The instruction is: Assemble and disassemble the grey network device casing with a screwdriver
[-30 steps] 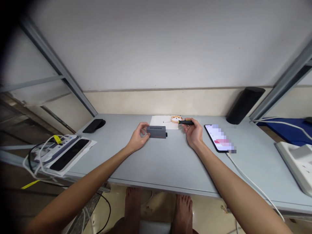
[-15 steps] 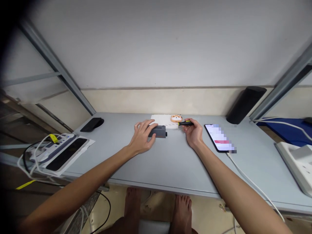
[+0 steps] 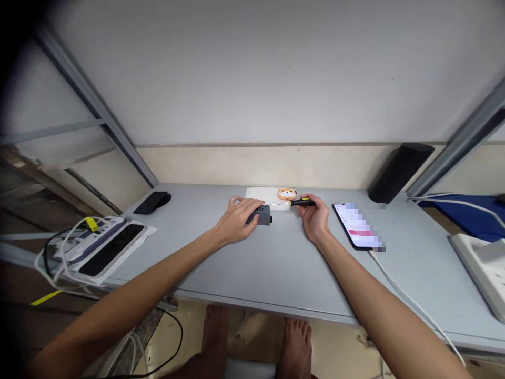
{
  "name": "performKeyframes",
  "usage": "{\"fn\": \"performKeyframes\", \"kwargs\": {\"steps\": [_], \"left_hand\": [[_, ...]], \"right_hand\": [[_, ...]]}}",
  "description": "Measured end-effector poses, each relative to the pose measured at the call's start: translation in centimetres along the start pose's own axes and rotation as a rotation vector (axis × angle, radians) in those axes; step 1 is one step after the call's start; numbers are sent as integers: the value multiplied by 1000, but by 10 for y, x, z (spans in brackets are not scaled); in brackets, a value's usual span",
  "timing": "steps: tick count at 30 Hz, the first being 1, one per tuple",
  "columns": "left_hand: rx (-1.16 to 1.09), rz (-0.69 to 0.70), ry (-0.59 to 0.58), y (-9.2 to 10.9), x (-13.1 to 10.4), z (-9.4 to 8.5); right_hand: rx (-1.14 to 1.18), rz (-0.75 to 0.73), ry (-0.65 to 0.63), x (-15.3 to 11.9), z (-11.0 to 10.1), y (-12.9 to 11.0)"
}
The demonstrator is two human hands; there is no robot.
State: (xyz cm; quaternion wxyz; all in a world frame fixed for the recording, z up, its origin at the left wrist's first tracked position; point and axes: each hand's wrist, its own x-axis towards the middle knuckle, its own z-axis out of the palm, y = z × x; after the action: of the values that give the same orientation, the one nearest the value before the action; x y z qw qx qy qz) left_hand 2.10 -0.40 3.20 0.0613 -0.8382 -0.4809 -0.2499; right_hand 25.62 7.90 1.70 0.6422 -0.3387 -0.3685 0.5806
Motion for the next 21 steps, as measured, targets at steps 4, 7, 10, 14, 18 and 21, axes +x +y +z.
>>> {"fn": "performKeyframes", "kwargs": {"steps": [4, 7, 10, 14, 18, 21], "left_hand": [[33, 19, -40, -1, 1, 1], [58, 38, -49, -4, 1, 2], [69, 53, -47, -5, 1, 2], [82, 53, -58, -5, 1, 2], [48, 58, -56, -6, 0, -1], [0, 5, -12, -12, -4, -7]], "right_hand": [[5, 13, 24, -2, 3, -2], [37, 42, 75, -6, 8, -4], [76, 62, 119, -8, 12, -7], [145, 74, 166, -5, 10, -10], [193, 79, 180, -1, 5, -10], [194, 83, 151, -2, 6, -10]]}}
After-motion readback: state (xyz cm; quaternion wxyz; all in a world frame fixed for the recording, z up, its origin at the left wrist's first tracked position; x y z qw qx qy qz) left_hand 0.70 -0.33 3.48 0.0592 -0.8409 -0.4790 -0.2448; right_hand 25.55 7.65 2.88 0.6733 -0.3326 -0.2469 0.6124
